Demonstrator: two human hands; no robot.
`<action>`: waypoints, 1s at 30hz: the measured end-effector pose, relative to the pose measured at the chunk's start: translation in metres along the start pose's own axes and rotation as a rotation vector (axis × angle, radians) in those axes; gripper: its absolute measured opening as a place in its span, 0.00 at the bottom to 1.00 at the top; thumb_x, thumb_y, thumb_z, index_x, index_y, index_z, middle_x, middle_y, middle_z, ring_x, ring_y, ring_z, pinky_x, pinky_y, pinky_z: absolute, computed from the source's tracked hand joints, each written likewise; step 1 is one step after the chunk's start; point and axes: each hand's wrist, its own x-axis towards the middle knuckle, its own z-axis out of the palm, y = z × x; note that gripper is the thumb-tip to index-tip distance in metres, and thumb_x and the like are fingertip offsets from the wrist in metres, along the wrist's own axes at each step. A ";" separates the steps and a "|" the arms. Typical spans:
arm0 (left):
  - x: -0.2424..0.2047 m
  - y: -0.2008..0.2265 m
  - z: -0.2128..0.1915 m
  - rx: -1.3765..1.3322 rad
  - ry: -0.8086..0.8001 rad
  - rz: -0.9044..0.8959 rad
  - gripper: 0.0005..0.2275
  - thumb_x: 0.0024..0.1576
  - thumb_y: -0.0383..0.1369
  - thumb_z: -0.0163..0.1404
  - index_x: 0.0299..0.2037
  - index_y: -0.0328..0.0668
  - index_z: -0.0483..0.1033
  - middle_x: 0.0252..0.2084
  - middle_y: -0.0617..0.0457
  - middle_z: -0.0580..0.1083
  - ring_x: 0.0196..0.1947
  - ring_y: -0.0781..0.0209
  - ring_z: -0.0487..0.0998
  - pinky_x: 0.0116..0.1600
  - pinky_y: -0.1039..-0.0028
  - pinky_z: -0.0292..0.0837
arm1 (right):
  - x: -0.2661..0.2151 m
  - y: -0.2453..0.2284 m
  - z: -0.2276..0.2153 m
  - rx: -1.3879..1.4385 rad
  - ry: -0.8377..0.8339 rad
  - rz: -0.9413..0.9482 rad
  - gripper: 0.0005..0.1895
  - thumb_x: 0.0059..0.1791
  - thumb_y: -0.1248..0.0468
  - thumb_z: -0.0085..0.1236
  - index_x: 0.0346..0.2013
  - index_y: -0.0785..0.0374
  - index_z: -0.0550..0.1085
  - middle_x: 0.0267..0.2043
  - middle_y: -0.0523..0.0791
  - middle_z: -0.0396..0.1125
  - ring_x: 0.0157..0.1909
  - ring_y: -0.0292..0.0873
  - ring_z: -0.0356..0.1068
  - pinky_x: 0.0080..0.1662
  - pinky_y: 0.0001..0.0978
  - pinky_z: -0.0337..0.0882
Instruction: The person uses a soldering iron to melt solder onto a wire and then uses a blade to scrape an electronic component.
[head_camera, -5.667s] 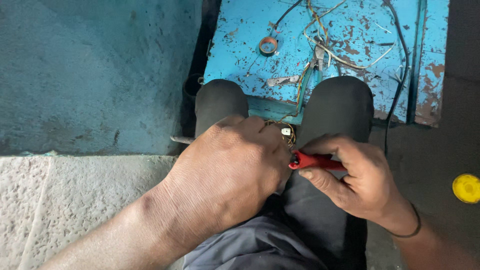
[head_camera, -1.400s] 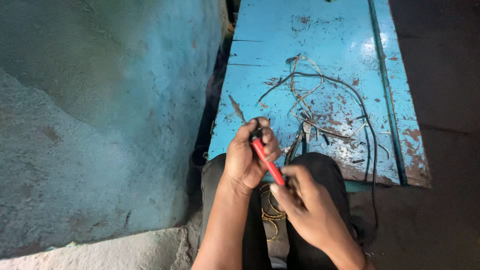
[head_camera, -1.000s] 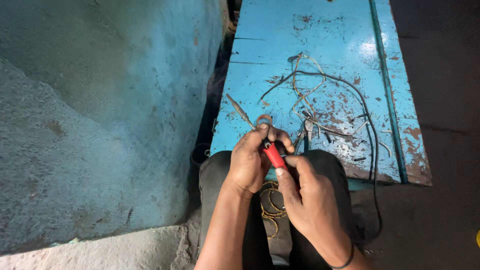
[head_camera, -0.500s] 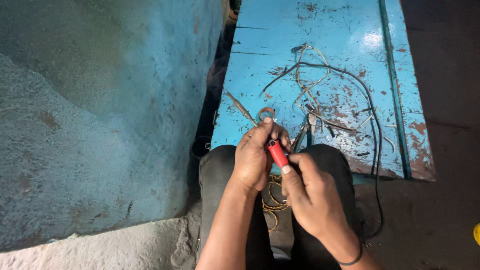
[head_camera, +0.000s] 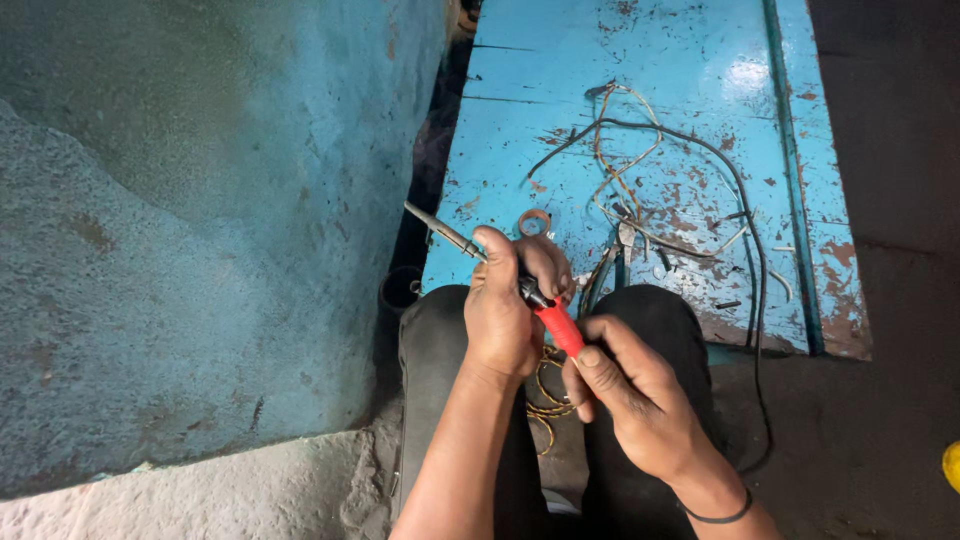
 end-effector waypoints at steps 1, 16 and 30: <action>-0.001 0.000 0.000 0.034 0.009 0.018 0.32 0.68 0.57 0.31 0.20 0.37 0.63 0.25 0.48 0.65 0.27 0.56 0.65 0.36 0.67 0.64 | 0.000 0.000 0.001 -0.019 0.007 -0.008 0.15 0.58 0.57 0.43 0.45 0.67 0.70 0.29 0.41 0.65 0.27 0.32 0.61 0.31 0.24 0.65; -0.028 0.006 0.029 0.253 0.465 0.277 0.33 0.69 0.55 0.27 0.18 0.36 0.63 0.23 0.48 0.67 0.24 0.61 0.64 0.33 0.72 0.61 | -0.016 -0.008 0.012 -0.198 0.068 -0.046 0.12 0.58 0.59 0.44 0.45 0.66 0.71 0.27 0.40 0.64 0.27 0.31 0.60 0.31 0.23 0.64; -0.042 0.030 0.068 0.193 0.456 0.391 0.30 0.68 0.53 0.29 0.23 0.35 0.65 0.24 0.44 0.70 0.25 0.58 0.69 0.34 0.72 0.68 | -0.027 -0.021 0.010 0.026 0.063 -0.049 0.17 0.59 0.56 0.43 0.48 0.69 0.71 0.27 0.41 0.64 0.27 0.31 0.58 0.31 0.23 0.61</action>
